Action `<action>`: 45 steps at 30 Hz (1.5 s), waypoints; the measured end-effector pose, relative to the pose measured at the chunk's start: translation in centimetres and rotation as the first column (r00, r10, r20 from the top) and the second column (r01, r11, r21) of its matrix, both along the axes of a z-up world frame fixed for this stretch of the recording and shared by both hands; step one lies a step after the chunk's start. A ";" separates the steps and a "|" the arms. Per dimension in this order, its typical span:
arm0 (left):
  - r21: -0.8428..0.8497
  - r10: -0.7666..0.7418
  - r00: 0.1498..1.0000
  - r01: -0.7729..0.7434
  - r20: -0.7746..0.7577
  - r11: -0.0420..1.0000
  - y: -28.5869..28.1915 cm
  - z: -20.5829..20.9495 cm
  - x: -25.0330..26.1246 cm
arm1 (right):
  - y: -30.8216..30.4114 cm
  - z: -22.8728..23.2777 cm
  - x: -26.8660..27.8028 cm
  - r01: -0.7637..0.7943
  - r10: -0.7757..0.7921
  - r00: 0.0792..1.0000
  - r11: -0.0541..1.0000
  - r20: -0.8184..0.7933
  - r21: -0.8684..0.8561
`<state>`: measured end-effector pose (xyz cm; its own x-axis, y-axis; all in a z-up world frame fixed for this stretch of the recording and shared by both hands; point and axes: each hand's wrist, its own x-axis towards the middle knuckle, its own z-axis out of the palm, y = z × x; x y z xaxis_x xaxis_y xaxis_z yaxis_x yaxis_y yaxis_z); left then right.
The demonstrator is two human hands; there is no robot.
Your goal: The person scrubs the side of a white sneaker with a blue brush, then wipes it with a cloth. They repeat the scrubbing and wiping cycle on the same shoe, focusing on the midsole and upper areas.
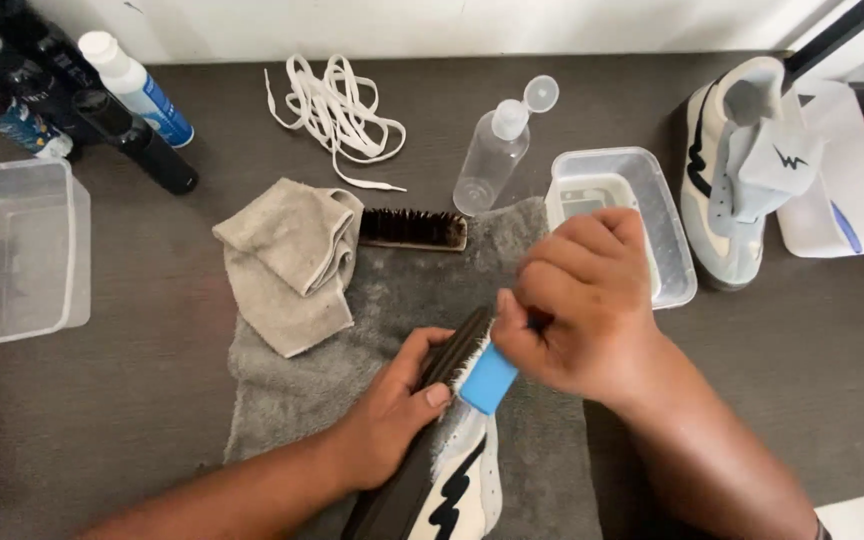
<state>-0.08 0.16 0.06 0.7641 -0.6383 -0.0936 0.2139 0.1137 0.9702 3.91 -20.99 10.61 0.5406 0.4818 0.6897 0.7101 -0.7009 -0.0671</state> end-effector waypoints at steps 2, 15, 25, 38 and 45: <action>-0.009 0.015 1.000 -0.015 0.003 1.000 -0.1 0.0 -0.1 | 2.3 -0.8 -1.7 -0.081 0.081 0.994 0.997 0.079 -0.009; -0.073 0.030 0.998 -0.026 0.058 0.997 -0.3 -0.8 -0.3 | 2.3 -0.8 -2.6 -0.396 0.396 0.918 0.918 -0.004 -0.008; -0.011 0.009 1.000 -0.008 0.025 1.000 -0.1 0.1 -0.4 | 0.5 -1.0 -0.3 -0.269 0.180 0.944 0.906 -0.277 -0.326; -0.081 -0.021 1.000 0.021 0.002 0.997 -0.5 0.3 -0.1 | 0.3 0.5 0.0 -0.184 0.194 0.979 0.974 -0.062 0.135; -0.037 0.000 1.000 0.000 0.011 0.999 -0.3 -0.2 -0.3 | -2.2 -1.2 1.9 -0.028 0.049 0.989 0.988 -0.140 0.149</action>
<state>-0.40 -0.16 -0.11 0.7651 -0.6410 -0.0612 0.2027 0.1495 0.9678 5.82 -23.16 9.43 0.6214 0.4034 0.6717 0.7121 -0.6483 -0.2695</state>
